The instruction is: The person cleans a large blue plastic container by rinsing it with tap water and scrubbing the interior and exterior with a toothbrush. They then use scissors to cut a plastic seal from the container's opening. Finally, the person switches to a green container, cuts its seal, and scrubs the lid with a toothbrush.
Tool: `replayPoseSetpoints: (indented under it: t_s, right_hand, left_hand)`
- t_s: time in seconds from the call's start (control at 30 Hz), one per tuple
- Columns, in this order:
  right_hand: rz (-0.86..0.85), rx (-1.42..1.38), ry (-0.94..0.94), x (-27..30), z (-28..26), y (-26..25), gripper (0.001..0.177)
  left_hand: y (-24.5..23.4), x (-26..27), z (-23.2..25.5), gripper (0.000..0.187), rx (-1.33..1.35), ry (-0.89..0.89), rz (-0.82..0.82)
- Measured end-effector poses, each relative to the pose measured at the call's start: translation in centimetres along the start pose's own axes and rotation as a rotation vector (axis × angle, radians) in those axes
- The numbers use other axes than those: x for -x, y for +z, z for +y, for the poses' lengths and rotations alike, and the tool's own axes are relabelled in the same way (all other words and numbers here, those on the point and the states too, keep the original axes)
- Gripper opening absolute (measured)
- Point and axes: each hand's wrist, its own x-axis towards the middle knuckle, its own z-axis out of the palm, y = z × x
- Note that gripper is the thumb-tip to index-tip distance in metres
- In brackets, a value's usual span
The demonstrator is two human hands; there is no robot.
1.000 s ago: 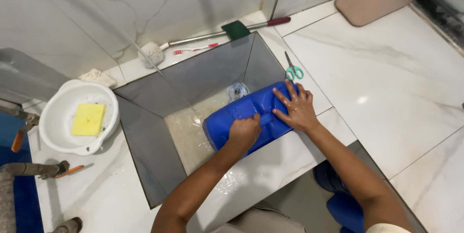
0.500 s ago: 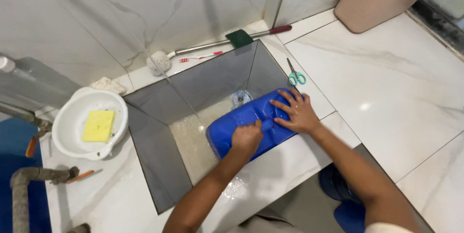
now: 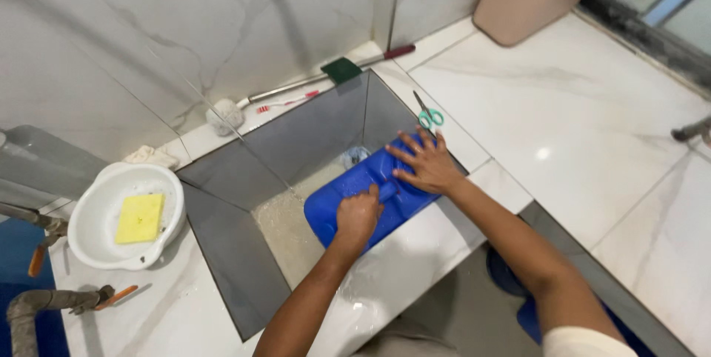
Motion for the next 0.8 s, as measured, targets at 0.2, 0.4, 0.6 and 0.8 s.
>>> replayPoseSetpoints:
  t_s: [0.2, 0.4, 0.6, 0.8]
  right_hand:
    - [-0.103, -0.130, 0.701, 0.1, -4.7, 2.7, 0.060]
    - [-0.322, -0.241, 0.761, -1.4, -3.2, 1.8, 0.069]
    - [0.063, -0.683, 0.484, 0.8, 2.2, -5.0, 0.071]
    - [0.455, -0.623, 0.246, 5.6, 3.4, -10.3, 0.055]
  left_hand:
    - [0.2, 0.6, 0.0, 0.031, -0.029, -0.020, -0.024]
    - [-0.6, -0.3, -0.7, 0.035, -0.028, 0.013, -0.013]
    - [-14.7, -1.2, -3.5, 0.052, -0.065, -0.078, -0.023]
    - [-36.9, -4.3, 5.0, 0.045, -0.045, -0.016, 0.106]
